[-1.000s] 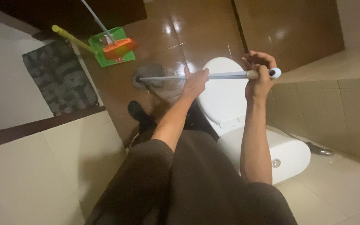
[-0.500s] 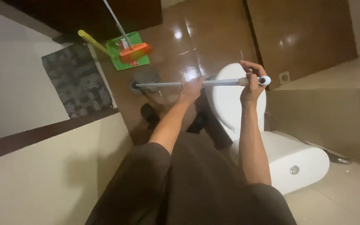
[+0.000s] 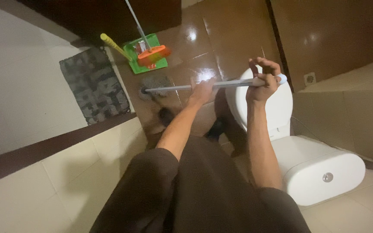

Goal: The person mops the bathroom floor using a mop.

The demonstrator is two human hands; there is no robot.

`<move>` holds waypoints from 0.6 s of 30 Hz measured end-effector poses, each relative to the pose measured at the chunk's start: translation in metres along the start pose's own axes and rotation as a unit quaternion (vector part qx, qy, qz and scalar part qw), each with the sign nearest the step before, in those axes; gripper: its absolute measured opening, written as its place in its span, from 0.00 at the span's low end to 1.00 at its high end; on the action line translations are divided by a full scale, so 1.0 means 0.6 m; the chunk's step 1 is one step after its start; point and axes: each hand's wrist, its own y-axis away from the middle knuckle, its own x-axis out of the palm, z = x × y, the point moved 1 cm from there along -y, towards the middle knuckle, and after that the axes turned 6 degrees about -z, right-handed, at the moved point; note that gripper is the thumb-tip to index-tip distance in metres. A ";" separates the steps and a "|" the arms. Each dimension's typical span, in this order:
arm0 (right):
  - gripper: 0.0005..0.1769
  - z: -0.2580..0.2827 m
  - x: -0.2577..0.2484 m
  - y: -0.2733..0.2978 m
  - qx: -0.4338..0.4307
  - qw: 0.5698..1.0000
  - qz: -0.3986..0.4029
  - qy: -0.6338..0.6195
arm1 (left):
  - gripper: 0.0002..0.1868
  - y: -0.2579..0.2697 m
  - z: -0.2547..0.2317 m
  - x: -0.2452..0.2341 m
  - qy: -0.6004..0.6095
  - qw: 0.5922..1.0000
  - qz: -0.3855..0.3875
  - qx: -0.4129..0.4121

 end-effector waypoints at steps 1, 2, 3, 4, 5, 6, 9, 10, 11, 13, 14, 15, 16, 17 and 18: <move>0.18 0.006 0.005 0.001 0.029 0.999 0.017 -0.004 | 0.18 0.002 -0.002 -0.004 -0.004 1.000 -0.001 -0.009; 0.18 0.012 0.007 0.002 0.058 0.998 0.035 -0.008 | 0.16 0.004 -0.004 -0.007 -0.007 1.000 -0.001 -0.019; 0.19 0.018 0.008 0.002 0.086 0.995 0.052 -0.011 | 0.15 0.005 -0.006 -0.007 -0.011 1.000 -0.002 -0.028; 0.17 0.024 0.006 0.003 0.098 0.993 0.063 -0.016 | 0.15 0.005 -0.008 -0.007 -0.007 0.999 0.006 -0.045; 0.14 0.029 0.004 0.003 0.111 0.991 0.074 -0.022 | 0.14 0.004 -0.010 -0.006 -0.004 0.998 0.012 -0.061; 0.12 0.033 0.001 0.005 0.123 0.988 0.086 -0.027 | 0.13 0.005 -0.011 -0.003 -0.001 0.997 0.019 -0.078; 0.10 0.039 -0.012 0.010 0.142 0.986 0.084 -0.035 | 0.16 0.018 -0.016 0.015 0.008 0.995 0.008 -0.099; 0.11 0.043 -0.018 0.013 0.137 0.987 0.082 -0.021 | 0.17 0.022 -0.018 0.024 0.020 0.995 -0.008 -0.102; 0.11 0.047 -0.024 0.015 0.131 0.988 0.079 -0.007 | 0.17 0.025 -0.020 0.034 0.032 0.994 -0.024 -0.105; 0.14 0.059 -0.039 0.017 0.129 0.989 0.077 0.013 | 0.20 0.025 -0.025 0.054 0.026 0.994 -0.020 -0.109; 0.17 0.067 -0.047 0.017 0.132 0.988 0.078 0.018 | 0.22 0.025 -0.026 0.062 0.009 0.994 -0.001 -0.110; 0.19 0.073 -0.055 0.017 0.137 0.987 0.079 0.023 | 0.25 0.025 -0.028 0.070 -0.008 0.993 0.018 -0.112; 0.20 0.081 -0.062 0.017 0.134 0.987 0.075 0.041 | 0.27 0.026 -0.034 0.077 0.001 0.994 0.011 -0.104; 0.20 0.087 -0.068 0.014 0.131 0.987 0.073 0.058 | 0.29 0.024 -0.041 0.081 0.009 0.995 0.004 -0.096; 0.21 0.094 -0.074 0.010 0.128 0.986 0.070 0.075 | 0.31 0.021 -0.050 0.084 0.017 0.996 -0.004 -0.087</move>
